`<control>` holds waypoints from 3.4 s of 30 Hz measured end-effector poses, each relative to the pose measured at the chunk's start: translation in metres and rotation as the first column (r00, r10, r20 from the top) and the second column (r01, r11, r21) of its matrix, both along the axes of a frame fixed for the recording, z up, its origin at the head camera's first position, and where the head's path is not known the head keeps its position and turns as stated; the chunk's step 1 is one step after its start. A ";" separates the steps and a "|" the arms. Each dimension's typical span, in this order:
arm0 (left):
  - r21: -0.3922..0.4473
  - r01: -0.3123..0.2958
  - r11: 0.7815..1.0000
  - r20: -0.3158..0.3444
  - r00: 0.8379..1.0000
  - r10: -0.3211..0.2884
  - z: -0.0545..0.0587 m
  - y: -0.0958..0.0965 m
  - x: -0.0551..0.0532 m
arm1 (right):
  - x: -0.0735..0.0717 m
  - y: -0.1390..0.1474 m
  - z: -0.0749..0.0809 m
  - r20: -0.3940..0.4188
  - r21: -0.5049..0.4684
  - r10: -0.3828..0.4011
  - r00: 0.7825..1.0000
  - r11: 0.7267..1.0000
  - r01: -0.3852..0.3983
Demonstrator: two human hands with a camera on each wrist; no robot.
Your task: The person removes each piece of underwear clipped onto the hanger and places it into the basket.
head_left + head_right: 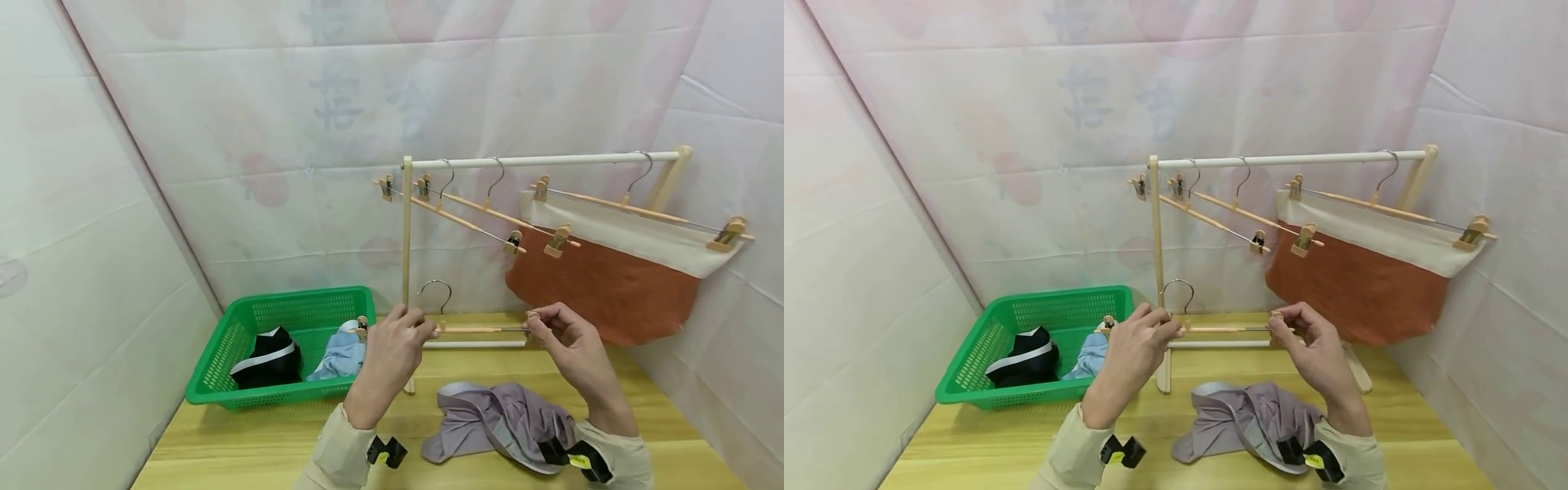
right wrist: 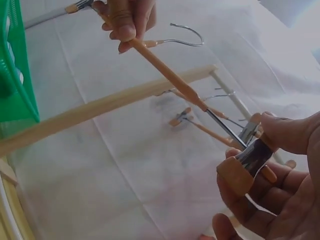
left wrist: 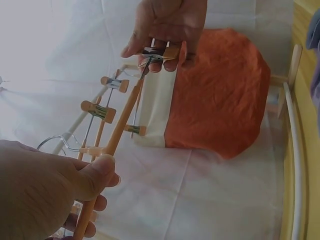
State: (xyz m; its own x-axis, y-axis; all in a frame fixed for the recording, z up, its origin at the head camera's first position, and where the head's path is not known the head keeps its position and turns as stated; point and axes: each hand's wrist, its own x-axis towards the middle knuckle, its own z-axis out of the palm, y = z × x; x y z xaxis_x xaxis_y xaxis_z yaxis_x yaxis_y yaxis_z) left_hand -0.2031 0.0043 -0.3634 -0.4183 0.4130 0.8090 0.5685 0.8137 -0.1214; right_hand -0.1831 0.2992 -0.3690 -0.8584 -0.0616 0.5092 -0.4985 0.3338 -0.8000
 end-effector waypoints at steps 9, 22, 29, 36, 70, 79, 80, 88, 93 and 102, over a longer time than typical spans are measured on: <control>0.004 -0.014 1.000 -0.001 1.000 0.014 0.001 -0.005 -0.002 | 0.007 0.002 0.017 -0.122 0.198 -0.133 0.984 0.968 0.156; -0.029 -0.014 0.999 0.041 0.999 0.016 0.000 0.001 -0.001 | 0.008 -0.030 0.056 -0.410 0.399 -0.080 0.909 0.880 0.258; -0.058 -0.047 0.997 0.040 0.998 0.050 0.000 0.003 0.000 | -0.002 -0.059 0.063 -0.398 0.606 0.072 0.915 0.769 0.203; -0.092 -0.062 0.994 0.050 0.996 0.067 0.002 0.004 0.002 | -0.012 -0.076 0.057 -0.273 0.762 0.143 0.951 0.635 0.123; -0.026 0.157 0.987 0.000 0.988 -0.157 0.001 0.017 0.013 | -0.014 -0.056 0.047 -0.142 0.624 0.160 0.977 0.781 -0.037; -0.080 0.288 0.954 0.155 0.949 -0.273 -0.016 0.029 0.017 | -0.009 -0.032 0.057 -0.177 0.642 0.095 0.980 0.765 0.042; -0.092 0.285 0.954 0.188 0.946 -0.264 -0.019 0.030 0.017 | -0.009 -0.029 0.057 -0.182 0.644 0.085 0.980 0.764 0.054; -0.184 0.274 0.944 0.378 0.906 -0.190 -0.050 0.048 0.013 | -0.007 0.000 0.055 -0.233 0.657 0.023 0.972 0.741 0.140; -0.207 0.287 0.935 0.501 0.852 -0.151 -0.062 0.055 0.012 | -0.008 0.022 0.049 -0.254 0.658 -0.016 0.967 0.730 0.185; -0.250 0.293 0.923 0.654 0.754 -0.062 -0.086 0.071 0.010 | -0.019 0.056 0.039 -0.307 0.647 -0.095 0.947 0.709 0.281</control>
